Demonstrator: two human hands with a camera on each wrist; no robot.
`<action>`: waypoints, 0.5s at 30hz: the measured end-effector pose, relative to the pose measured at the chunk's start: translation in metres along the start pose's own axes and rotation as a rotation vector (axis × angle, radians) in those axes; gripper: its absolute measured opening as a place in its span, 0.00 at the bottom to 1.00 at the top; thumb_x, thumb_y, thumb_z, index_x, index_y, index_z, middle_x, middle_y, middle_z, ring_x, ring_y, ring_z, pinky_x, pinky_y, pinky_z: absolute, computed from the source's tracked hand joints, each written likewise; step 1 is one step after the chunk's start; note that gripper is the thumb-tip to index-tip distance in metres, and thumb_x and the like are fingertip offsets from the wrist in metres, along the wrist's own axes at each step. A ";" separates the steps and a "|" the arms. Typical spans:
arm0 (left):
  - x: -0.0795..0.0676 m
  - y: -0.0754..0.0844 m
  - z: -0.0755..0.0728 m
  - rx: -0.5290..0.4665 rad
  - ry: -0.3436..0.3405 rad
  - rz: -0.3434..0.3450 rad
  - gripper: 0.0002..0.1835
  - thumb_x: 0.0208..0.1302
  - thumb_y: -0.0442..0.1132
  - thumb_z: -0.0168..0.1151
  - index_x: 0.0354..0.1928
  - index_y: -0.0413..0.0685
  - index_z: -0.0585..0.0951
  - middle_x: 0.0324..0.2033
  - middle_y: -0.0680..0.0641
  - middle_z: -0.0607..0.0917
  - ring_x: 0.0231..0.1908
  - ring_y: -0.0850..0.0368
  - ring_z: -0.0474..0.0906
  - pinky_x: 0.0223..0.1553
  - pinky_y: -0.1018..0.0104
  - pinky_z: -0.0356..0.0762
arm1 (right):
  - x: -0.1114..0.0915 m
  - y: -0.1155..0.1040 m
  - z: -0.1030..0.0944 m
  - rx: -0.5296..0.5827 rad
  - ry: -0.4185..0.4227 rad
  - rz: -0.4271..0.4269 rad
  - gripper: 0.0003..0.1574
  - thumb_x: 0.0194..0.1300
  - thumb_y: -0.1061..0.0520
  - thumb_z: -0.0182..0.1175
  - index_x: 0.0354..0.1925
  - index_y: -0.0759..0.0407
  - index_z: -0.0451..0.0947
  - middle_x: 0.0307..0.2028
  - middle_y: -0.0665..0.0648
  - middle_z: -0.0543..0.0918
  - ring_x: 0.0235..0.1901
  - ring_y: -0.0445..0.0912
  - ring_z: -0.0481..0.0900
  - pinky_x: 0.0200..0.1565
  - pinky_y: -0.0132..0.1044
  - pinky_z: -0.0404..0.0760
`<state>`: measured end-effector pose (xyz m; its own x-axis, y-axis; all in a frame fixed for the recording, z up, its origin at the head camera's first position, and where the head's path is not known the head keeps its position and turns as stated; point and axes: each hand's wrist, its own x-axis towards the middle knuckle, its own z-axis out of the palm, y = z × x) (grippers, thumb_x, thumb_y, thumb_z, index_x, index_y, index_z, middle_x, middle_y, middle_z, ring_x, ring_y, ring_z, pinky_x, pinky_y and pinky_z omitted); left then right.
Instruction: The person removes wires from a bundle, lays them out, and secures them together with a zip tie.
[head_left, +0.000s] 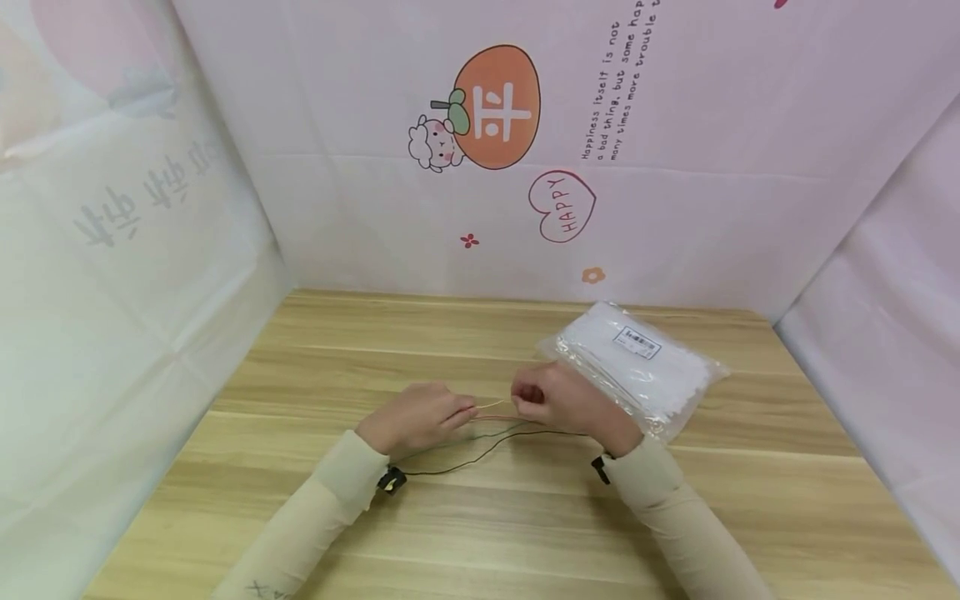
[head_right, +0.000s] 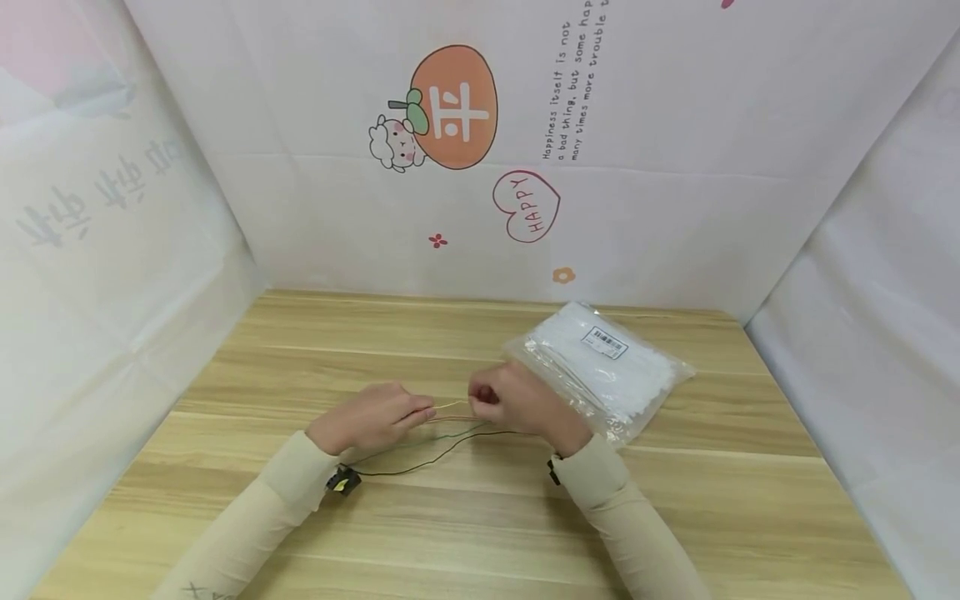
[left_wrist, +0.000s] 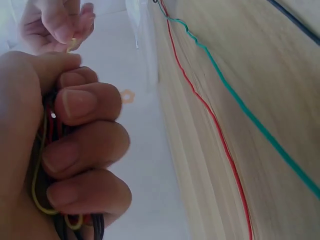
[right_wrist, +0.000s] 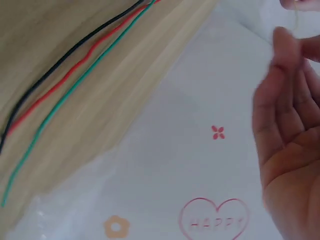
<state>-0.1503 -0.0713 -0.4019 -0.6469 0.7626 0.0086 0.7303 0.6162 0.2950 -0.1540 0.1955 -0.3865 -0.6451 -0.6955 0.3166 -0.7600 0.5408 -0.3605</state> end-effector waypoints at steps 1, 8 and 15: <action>-0.001 0.000 -0.001 0.002 -0.012 -0.005 0.19 0.85 0.47 0.48 0.34 0.51 0.80 0.20 0.60 0.68 0.23 0.66 0.67 0.31 0.66 0.71 | 0.000 -0.001 0.000 -0.016 -0.020 -0.012 0.05 0.64 0.64 0.66 0.32 0.55 0.86 0.25 0.46 0.85 0.24 0.32 0.77 0.29 0.24 0.79; 0.005 0.005 0.001 -0.005 -0.066 -0.021 0.20 0.86 0.50 0.45 0.34 0.54 0.79 0.20 0.61 0.68 0.23 0.66 0.67 0.30 0.67 0.70 | 0.006 -0.018 0.002 -0.330 -0.036 -0.191 0.08 0.64 0.57 0.75 0.30 0.53 0.86 0.24 0.46 0.85 0.23 0.37 0.81 0.30 0.28 0.81; 0.005 0.003 -0.004 -0.073 -0.065 -0.022 0.23 0.87 0.52 0.41 0.46 0.51 0.85 0.28 0.54 0.81 0.32 0.61 0.77 0.43 0.59 0.79 | 0.005 -0.022 0.000 -0.471 0.004 -0.299 0.07 0.59 0.62 0.75 0.32 0.53 0.84 0.29 0.47 0.90 0.26 0.40 0.88 0.30 0.30 0.83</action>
<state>-0.1521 -0.0664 -0.3968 -0.6455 0.7614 -0.0602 0.6964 0.6191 0.3629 -0.1407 0.1802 -0.3768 -0.3952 -0.8499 0.3485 -0.8629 0.4736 0.1764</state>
